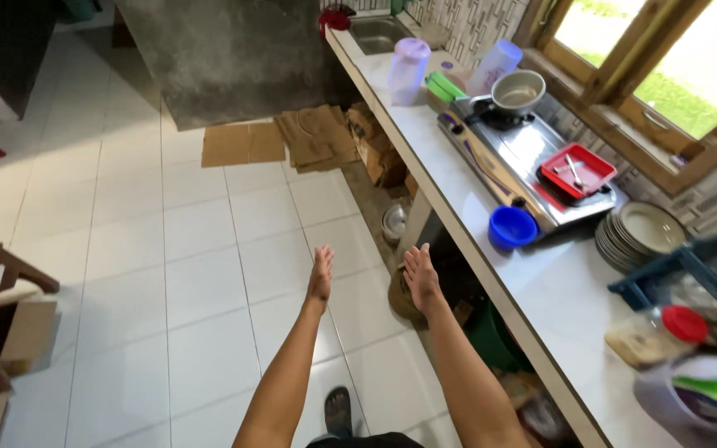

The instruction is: The recorder prepares a dining table by carrying pitchers of water, a bowl, and serving spoons from the kitchen to the table.

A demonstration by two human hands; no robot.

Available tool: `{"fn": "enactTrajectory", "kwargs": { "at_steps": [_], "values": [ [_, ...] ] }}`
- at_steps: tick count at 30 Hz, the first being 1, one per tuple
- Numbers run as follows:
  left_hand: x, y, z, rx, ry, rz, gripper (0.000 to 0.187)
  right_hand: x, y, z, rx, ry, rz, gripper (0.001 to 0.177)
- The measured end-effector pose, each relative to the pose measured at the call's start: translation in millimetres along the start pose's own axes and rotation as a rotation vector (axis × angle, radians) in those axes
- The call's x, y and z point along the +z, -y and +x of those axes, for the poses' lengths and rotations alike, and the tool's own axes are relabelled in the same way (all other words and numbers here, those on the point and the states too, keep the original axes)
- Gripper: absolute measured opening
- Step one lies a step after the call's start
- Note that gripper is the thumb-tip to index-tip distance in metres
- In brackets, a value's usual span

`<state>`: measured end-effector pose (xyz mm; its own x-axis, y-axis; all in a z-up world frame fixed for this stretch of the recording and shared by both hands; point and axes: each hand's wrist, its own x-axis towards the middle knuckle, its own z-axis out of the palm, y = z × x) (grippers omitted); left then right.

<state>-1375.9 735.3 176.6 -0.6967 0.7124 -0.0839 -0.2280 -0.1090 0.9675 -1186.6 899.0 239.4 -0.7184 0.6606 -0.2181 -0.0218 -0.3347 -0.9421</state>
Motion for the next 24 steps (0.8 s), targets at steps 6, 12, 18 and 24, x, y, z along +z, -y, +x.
{"fn": "enactTrajectory", "kwargs": {
  "at_steps": [6, 12, 18, 24],
  "values": [
    [-20.6, -23.8, 100.4, 0.033, 0.055, 0.026, 0.103, 24.9, 21.3, 96.9, -0.004, -0.043, -0.018, 0.092],
    [-22.0, -56.8, 163.3, 0.016, 0.063, 0.044, 0.103, 38.6, 42.5, 169.1, 0.027, -0.080, -0.047, 0.093],
    [-18.3, -56.4, 256.3, 0.049, 0.074, 0.053, 0.103, 12.5, 40.8, 286.6, -0.057, -0.016, 0.076, 0.095],
    [8.7, -79.9, 368.4, 0.079, 0.072, 0.051, 0.101, 11.9, 93.6, 371.5, -0.062, -0.007, 0.001, 0.097]
  ]
}}
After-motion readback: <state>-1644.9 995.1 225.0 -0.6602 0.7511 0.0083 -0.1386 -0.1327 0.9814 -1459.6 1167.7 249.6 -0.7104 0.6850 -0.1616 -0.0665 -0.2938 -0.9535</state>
